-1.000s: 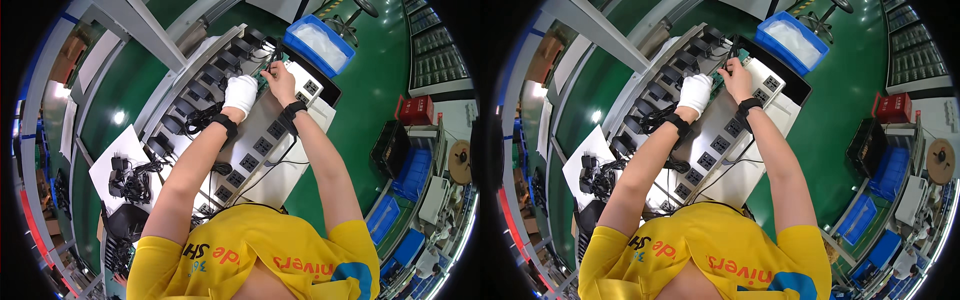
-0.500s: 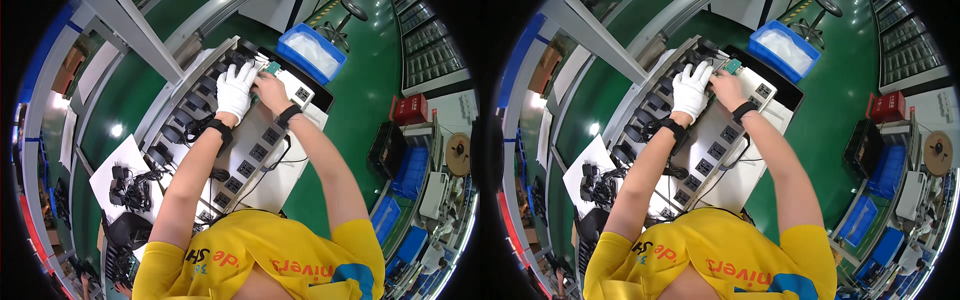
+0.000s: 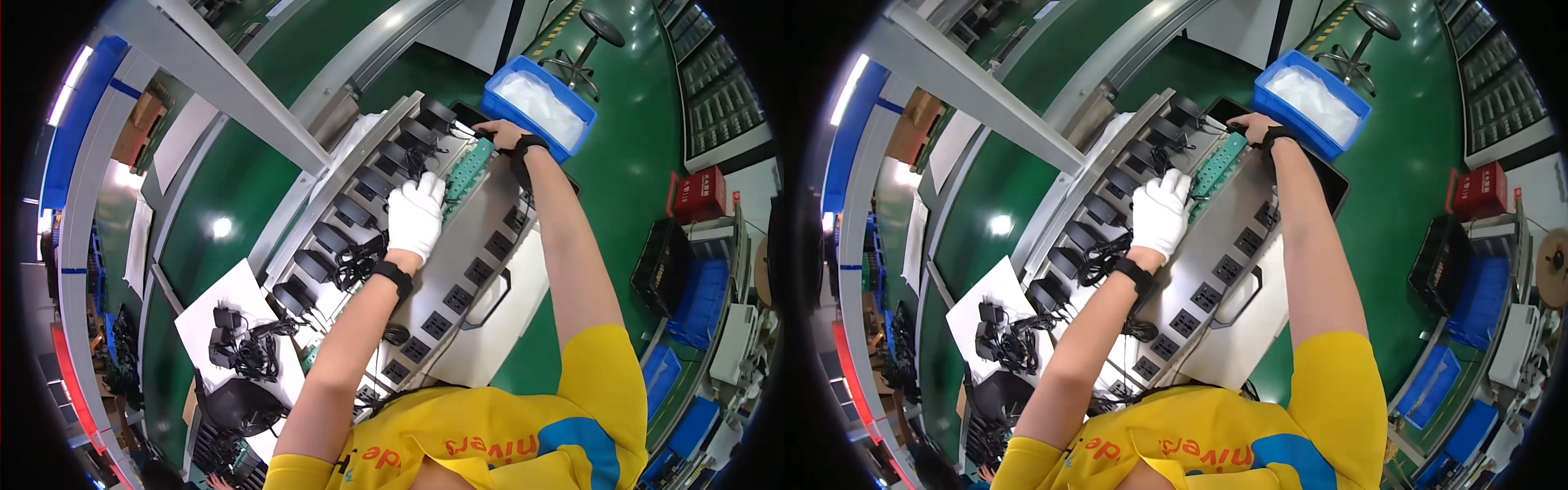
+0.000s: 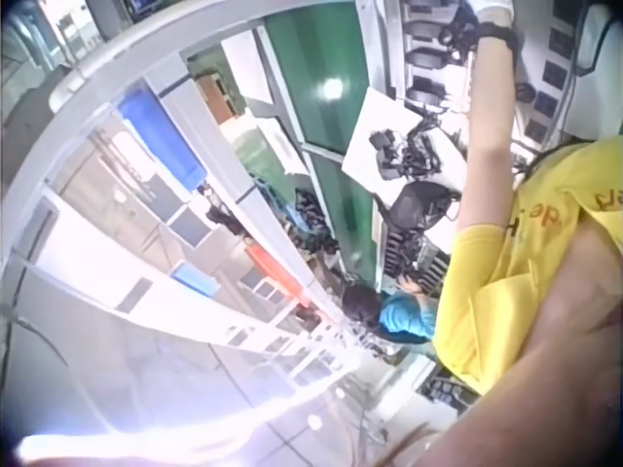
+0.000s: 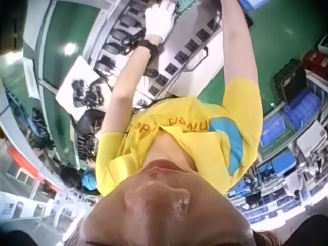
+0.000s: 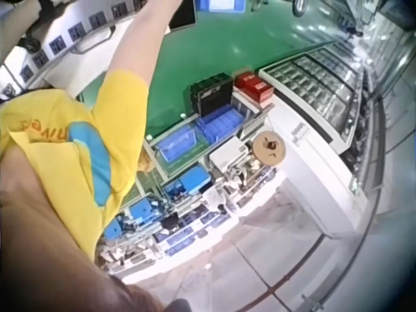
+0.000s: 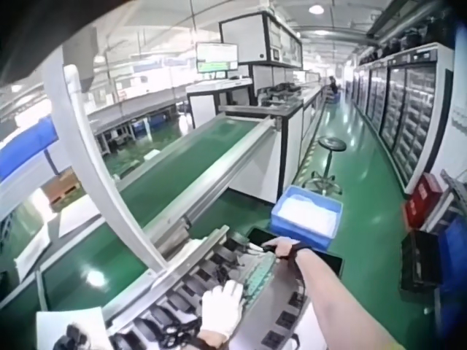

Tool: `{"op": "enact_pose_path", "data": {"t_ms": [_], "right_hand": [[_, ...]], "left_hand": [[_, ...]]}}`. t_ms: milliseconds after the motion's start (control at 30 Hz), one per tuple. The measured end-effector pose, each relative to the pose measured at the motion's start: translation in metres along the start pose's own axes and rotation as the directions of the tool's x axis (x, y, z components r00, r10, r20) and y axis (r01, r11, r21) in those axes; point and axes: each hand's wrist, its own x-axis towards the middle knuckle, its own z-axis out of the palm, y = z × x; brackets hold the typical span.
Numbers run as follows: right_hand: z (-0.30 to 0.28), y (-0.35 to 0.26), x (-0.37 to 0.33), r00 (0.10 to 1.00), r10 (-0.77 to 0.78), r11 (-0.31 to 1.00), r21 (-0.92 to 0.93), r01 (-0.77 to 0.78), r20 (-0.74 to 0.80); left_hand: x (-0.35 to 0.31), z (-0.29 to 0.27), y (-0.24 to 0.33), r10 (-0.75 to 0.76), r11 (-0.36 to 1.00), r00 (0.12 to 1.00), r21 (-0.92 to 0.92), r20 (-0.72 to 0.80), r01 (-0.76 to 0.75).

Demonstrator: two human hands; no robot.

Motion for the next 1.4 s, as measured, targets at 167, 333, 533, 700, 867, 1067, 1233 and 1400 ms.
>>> {"op": "enact_pose_path", "data": {"t_ms": [167,333,533,700,867,1067,1233,1400], "right_hand": [[0.0,0.006,0.013,0.961,0.195,0.979,0.029,-0.204,0.195],[-0.018,0.015,0.001,0.954,0.089,0.991,-0.066,-0.112,-0.288],[-0.057,-0.053,-0.07,0.896,0.375,0.836,0.329,-0.438,0.239],[-0.037,-0.063,-0.123,0.906,0.395,0.676,0.621,-0.397,0.15],[-0.008,-0.081,-0.153,0.815,0.236,0.446,0.686,-0.575,0.529],[0.029,-0.093,-0.117,0.994,0.098,0.657,0.754,-0.032,-0.043],[0.069,-0.051,-0.069,0.892,0.104,0.709,0.662,0.243,-0.439],[0.069,-0.046,-0.062,0.871,0.14,0.885,0.454,0.103,-0.471]], "left_hand": [[0.0,0.006,0.0,-0.037,0.999,0.999,-0.012,-0.024,0.037],[0.004,0.01,-0.002,-0.055,0.997,0.998,-0.054,0.016,0.056],[0.001,0.005,-0.007,-0.022,1.0,0.995,-0.022,-0.099,0.02],[0.003,0.006,-0.001,-0.02,0.999,0.994,-0.05,-0.108,0.014],[-0.002,0.009,-0.005,-0.048,0.996,0.996,-0.076,-0.075,0.042],[-0.004,0.009,-0.005,-0.046,0.996,0.995,-0.077,-0.086,0.039],[-0.003,0.008,-0.004,-0.036,0.995,0.995,-0.096,-0.089,0.028],[-0.005,0.005,-0.007,-0.038,0.997,0.996,-0.07,-0.077,0.033]]}}
